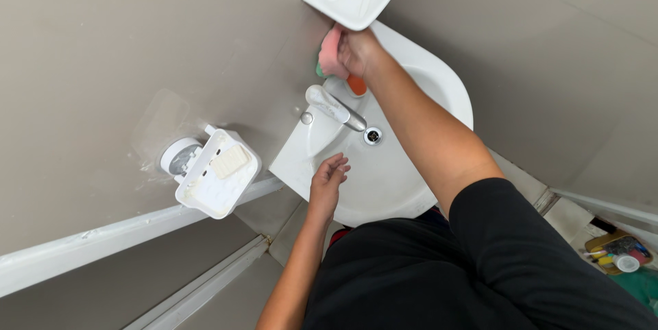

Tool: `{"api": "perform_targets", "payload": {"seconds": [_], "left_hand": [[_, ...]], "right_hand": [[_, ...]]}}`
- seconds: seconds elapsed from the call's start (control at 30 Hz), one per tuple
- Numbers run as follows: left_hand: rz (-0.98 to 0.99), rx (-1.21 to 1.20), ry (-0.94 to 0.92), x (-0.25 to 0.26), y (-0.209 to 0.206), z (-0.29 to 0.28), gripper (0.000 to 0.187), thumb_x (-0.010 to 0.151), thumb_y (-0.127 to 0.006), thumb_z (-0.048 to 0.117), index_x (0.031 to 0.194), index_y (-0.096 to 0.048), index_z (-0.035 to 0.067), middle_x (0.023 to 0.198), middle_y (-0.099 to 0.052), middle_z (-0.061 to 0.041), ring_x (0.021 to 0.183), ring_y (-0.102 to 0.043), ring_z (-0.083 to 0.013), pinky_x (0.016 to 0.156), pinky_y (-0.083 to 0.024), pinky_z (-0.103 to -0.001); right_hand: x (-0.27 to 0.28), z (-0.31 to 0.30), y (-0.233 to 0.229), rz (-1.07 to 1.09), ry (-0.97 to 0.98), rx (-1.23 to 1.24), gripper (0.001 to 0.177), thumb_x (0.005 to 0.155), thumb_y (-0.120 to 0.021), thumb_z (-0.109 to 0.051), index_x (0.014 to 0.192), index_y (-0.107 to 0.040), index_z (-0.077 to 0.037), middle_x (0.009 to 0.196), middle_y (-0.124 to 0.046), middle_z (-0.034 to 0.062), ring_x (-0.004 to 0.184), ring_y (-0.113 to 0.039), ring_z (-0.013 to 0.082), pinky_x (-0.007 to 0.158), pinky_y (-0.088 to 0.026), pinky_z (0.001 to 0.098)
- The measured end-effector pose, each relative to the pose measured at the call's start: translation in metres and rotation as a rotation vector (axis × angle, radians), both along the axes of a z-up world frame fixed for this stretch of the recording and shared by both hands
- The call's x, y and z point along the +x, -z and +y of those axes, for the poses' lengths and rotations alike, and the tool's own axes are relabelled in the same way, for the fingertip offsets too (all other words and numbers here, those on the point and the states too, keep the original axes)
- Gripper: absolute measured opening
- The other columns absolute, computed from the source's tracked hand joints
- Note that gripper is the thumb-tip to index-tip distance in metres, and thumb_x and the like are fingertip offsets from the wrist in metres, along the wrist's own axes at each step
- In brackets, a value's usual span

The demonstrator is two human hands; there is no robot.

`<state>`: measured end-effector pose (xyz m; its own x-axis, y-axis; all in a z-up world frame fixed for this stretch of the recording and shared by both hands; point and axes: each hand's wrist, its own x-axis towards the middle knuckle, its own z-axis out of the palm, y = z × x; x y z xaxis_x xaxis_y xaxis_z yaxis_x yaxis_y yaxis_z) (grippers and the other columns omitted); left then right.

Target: The person cleans a bathroom sink using a green sponge and a pink cloth. They wipe the faucet, the sink basin, and the surrounding wall areas, then rinse the sponge under running water.

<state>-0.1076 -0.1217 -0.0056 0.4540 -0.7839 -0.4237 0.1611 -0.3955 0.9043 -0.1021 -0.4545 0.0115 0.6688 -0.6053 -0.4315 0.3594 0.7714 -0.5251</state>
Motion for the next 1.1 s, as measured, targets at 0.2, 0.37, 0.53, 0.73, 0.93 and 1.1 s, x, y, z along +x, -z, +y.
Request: {"api": "perform_targets", "payload": {"seconds": [0.2, 0.37, 0.53, 0.73, 0.93, 1.1], "left_hand": [[-0.021, 0.049, -0.041, -0.005, -0.001, -0.003, 0.039, 0.099, -0.056, 0.013, 0.137, -0.059, 0.002, 0.133, -0.067, -0.012, 0.118, -0.065, -0.0212, 0.099, -0.051, -0.034], [-0.02, 0.033, -0.057, -0.006, -0.002, -0.006, 0.039, 0.1, -0.055, 0.013, 0.137, -0.058, 0.002, 0.132, -0.067, -0.011, 0.118, -0.065, -0.0206, 0.098, -0.051, -0.034], [0.005, 0.006, -0.085, -0.005, 0.005, -0.002, 0.039, 0.1, -0.054, 0.013, 0.137, -0.059, 0.003, 0.132, -0.067, -0.011, 0.118, -0.064, -0.0209, 0.098, -0.05, -0.034], [0.013, 0.037, -0.114, -0.009, 0.007, 0.006, 0.039, 0.099, -0.054, 0.012, 0.137, -0.059, 0.004, 0.133, -0.066, -0.01, 0.119, -0.065, -0.0208, 0.098, -0.05, -0.034], [-0.001, 0.031, -0.113, -0.013, 0.002, 0.006, 0.038, 0.1, -0.055, 0.013, 0.137, -0.059, 0.004, 0.133, -0.067, -0.012, 0.12, -0.065, -0.0216, 0.099, -0.051, -0.035], [0.005, 0.04, -0.056, -0.024, -0.008, -0.004, 0.039, 0.1, -0.055, 0.014, 0.137, -0.059, 0.004, 0.133, -0.066, -0.011, 0.121, -0.065, -0.0217, 0.1, -0.051, -0.034]], "right_hand": [[0.012, 0.037, 0.008, -0.051, -0.123, 0.141, 0.019, 0.101, -0.044, -0.013, 0.113, -0.053, -0.001, 0.109, -0.063, 0.0151, 0.1, -0.067, 0.0247, 0.087, -0.062, 0.0412], [0.021, 0.029, 0.019, -0.017, -0.041, 0.266, 0.017, 0.099, -0.044, -0.009, 0.115, -0.051, -0.005, 0.114, -0.062, 0.0156, 0.104, -0.068, 0.0242, 0.09, -0.062, 0.0405], [0.027, -0.016, 0.047, -0.269, 0.159, 0.084, 0.03, 0.1, -0.057, -0.019, 0.121, -0.057, 0.002, 0.114, -0.066, 0.0158, 0.097, -0.069, 0.0243, 0.082, -0.059, 0.0392], [0.003, -0.051, 0.066, -0.193, 0.2, -0.165, 0.039, 0.094, -0.067, -0.027, 0.119, -0.063, 0.003, 0.102, -0.071, 0.0159, 0.085, -0.071, 0.0251, 0.069, -0.064, 0.0393], [0.035, -0.02, 0.077, -0.043, 0.22, -0.235, 0.029, 0.096, -0.069, -0.022, 0.112, -0.057, -0.001, 0.092, -0.062, 0.0126, 0.074, -0.062, 0.025, 0.06, -0.052, 0.0439], [-0.014, 0.025, 0.031, -0.125, 0.197, -0.188, 0.034, 0.096, -0.054, -0.009, 0.13, -0.053, -0.001, 0.121, -0.067, 0.0135, 0.108, -0.07, 0.0248, 0.094, -0.06, 0.0412]]}}
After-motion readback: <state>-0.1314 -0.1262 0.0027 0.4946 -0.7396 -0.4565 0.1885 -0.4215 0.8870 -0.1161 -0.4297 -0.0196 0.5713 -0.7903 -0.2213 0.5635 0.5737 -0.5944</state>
